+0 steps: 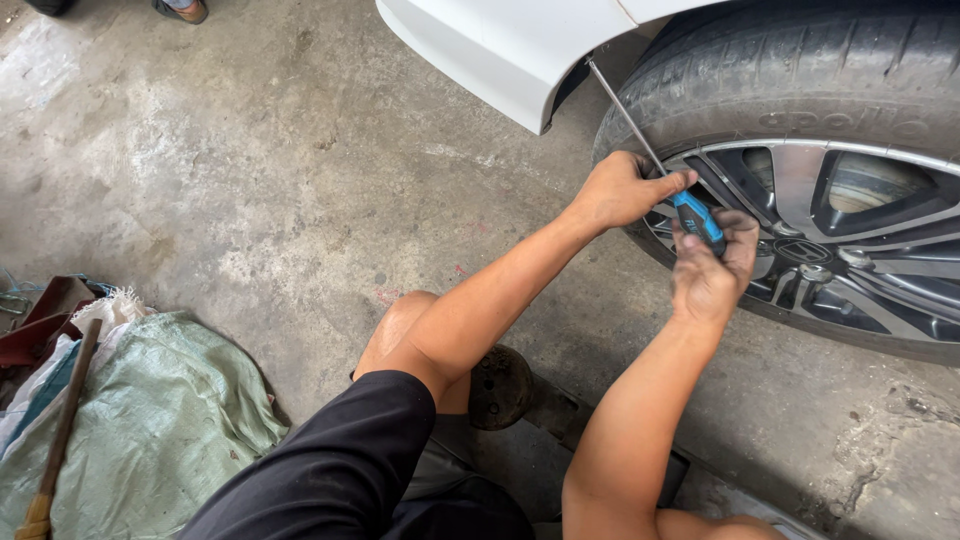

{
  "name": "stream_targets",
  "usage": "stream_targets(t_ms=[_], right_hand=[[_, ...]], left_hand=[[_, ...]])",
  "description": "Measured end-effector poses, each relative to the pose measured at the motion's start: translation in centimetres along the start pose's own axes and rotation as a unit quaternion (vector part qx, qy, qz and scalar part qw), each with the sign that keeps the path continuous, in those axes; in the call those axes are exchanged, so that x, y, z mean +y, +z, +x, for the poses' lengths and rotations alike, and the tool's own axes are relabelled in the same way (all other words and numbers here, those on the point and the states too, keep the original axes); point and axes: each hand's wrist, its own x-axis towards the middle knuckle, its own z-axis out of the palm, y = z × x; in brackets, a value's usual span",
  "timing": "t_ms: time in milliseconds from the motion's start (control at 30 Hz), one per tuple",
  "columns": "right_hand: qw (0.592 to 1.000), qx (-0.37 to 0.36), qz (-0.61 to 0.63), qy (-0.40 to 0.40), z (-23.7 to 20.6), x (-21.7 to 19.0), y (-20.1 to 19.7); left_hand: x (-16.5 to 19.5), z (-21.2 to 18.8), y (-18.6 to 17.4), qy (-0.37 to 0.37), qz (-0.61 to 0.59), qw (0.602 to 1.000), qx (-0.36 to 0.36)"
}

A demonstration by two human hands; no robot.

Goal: The person uses a ratchet and a screwdriver to work on the rear bumper of a white car. They loosen fasteners near the wheel arch, walk to the opposite side, and continue prying and adjusting the bumper edge with a screwdriver.

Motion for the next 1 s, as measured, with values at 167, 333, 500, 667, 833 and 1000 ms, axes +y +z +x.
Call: stream_targets(t_ms=[167, 333, 500, 667, 833, 1000], right_hand=[[0.951, 0.172, -0.145, 0.212, -0.1, -2.3, 1.1], [0.982, 0.099, -0.072, 0.141, -0.5, -2.0, 0.1], [0.998, 0.026, -0.038, 0.039, 0.0, -0.3, -2.4], [0.996, 0.028, 0.022, -0.079, 0.9, 1.9, -2.5], [0.967, 0.101, 0.232, -0.044, 0.7, 1.0, 1.0], [0.914, 0.338, 0.077, 0.211, 0.8, -0.7, 2.7]], left_hand=[[-0.1, 0.1, 0.0, -0.012, -0.029, 0.999, -0.014], [0.2, 0.0, -0.6, 0.031, 0.002, 1.000, 0.004], [0.4, 1.5, -4.8, 0.072, -0.157, 0.973, 0.155], [0.1, 2.4, -8.4, 0.012, -0.468, 0.870, 0.153], [0.3, 2.7, -8.0, -0.020, -0.529, 0.833, 0.159], [0.5, 2.8, -7.9, -0.008, -0.545, 0.825, 0.146]])
